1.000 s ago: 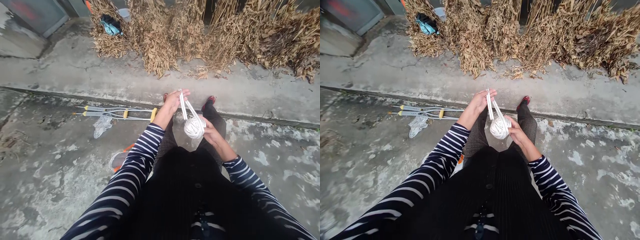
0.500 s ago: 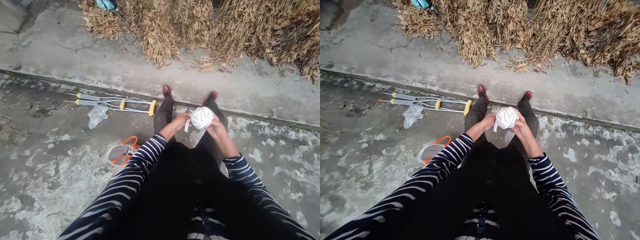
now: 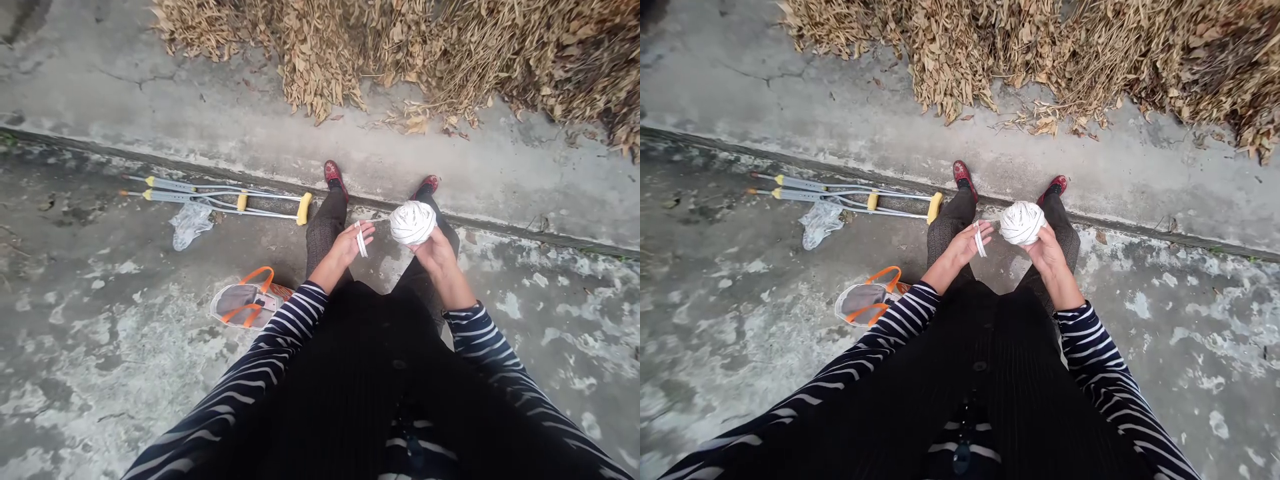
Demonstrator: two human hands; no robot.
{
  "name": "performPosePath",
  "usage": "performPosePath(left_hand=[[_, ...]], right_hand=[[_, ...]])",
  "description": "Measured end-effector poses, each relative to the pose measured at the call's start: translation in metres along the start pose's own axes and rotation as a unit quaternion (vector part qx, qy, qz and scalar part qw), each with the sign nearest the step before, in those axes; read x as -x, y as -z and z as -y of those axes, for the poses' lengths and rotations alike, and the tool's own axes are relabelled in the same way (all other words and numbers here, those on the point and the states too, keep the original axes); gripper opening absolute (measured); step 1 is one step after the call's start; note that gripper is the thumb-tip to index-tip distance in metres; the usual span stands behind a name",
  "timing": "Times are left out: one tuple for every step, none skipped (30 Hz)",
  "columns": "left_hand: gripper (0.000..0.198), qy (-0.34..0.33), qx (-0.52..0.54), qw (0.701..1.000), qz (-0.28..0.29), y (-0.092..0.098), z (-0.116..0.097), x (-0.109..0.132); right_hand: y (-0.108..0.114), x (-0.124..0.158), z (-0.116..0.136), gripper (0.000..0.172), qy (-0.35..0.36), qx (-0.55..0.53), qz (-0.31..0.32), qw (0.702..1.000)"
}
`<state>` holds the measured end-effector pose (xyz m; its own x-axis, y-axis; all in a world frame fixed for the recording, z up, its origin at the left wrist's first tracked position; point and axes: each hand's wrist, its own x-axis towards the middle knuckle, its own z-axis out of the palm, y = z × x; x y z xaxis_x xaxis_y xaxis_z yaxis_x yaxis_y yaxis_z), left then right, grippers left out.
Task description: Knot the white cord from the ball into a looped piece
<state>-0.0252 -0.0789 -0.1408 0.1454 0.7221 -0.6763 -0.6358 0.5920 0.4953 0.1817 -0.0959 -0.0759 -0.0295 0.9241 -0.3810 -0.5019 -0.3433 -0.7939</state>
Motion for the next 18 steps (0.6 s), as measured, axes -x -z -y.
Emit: performPosePath(left_hand=[[0.019, -0.005, 0.003, 1.000, -0.003, 0.000, -0.001, 0.000], [0.021, -0.008, 0.005, 1.000, -0.005, 0.000, -0.002, 0.001], [0.022, -0.010, 0.006, 1.000, -0.007, 0.001, -0.003, 0.002], [0.021, -0.010, 0.004, 1.000, -0.011, 0.002, -0.004, 0.004], [0.019, -0.010, 0.002, 1.000, -0.016, 0.005, -0.004, 0.006], [0.016, -0.010, -0.001, 1.000, -0.019, 0.007, -0.004, 0.008], [0.015, -0.010, -0.005, 1.000, -0.022, 0.010, -0.003, 0.011], [0.014, -0.008, -0.011, 1.000, -0.023, 0.012, -0.001, 0.014], [0.013, -0.003, -0.019, 1.000, -0.024, 0.014, 0.002, 0.016], [0.013, 0.002, -0.029, 0.999, -0.025, 0.016, 0.004, 0.018], [0.014, 0.006, -0.040, 0.999, -0.028, 0.017, 0.007, 0.020], [0.013, 0.010, -0.051, 0.998, -0.033, 0.018, 0.010, 0.022], [0.013, 0.013, -0.061, 0.997, -0.039, 0.019, 0.012, 0.024], [0.013, 0.013, -0.070, 0.996, -0.045, 0.019, 0.013, 0.026], [0.012, 0.011, -0.077, 0.996, -0.050, 0.020, 0.013, 0.028], [0.011, 0.012, -0.085, 0.995, -0.056, 0.022, 0.012, 0.031], [0.010, 0.013, -0.094, 0.994, -0.061, 0.024, 0.012, 0.034], [0.008, 0.014, -0.102, 0.993, -0.065, 0.026, 0.011, 0.037]], right_hand=[[0.000, 0.004, -0.001, 0.054, -0.002, -0.004, 0.008, 1.000], [0.000, 0.007, -0.004, 0.055, -0.004, -0.011, 0.014, 1.000], [0.001, 0.011, -0.007, 0.056, -0.007, -0.021, 0.017, 1.000], [0.003, 0.014, -0.010, 0.057, -0.010, -0.031, 0.016, 0.999], [0.006, 0.017, -0.015, 0.058, -0.013, -0.042, 0.014, 0.999], [0.009, 0.019, -0.019, 0.057, -0.016, -0.052, 0.011, 0.998], [0.011, 0.020, -0.023, 0.057, -0.020, -0.061, 0.010, 0.998], [0.013, 0.021, -0.026, 0.056, -0.022, -0.070, 0.011, 0.997], [0.015, 0.021, -0.028, 0.055, -0.022, -0.079, 0.013, 0.997], [0.016, 0.020, -0.029, 0.054, -0.021, -0.086, 0.016, 0.996], [0.016, 0.019, -0.030, 0.052, -0.021, -0.091, 0.019, 0.996], [0.016, 0.017, -0.029, 0.049, -0.020, -0.094, 0.019, 0.995], [0.015, 0.015, -0.027, 0.047, -0.020, -0.096, 0.018, 0.995], [0.014, 0.013, -0.024, 0.044, -0.020, -0.097, 0.017, 0.995], [0.013, 0.011, -0.021, 0.042, -0.020, -0.099, 0.016, 0.995], [0.012, 0.009, -0.018, 0.041, -0.019, -0.103, 0.016, 0.994], [0.011, 0.007, -0.016, 0.041, -0.017, -0.107, 0.013, 0.994], [0.011, 0.004, -0.013, 0.040, -0.016, -0.112, 0.008, 0.993]])
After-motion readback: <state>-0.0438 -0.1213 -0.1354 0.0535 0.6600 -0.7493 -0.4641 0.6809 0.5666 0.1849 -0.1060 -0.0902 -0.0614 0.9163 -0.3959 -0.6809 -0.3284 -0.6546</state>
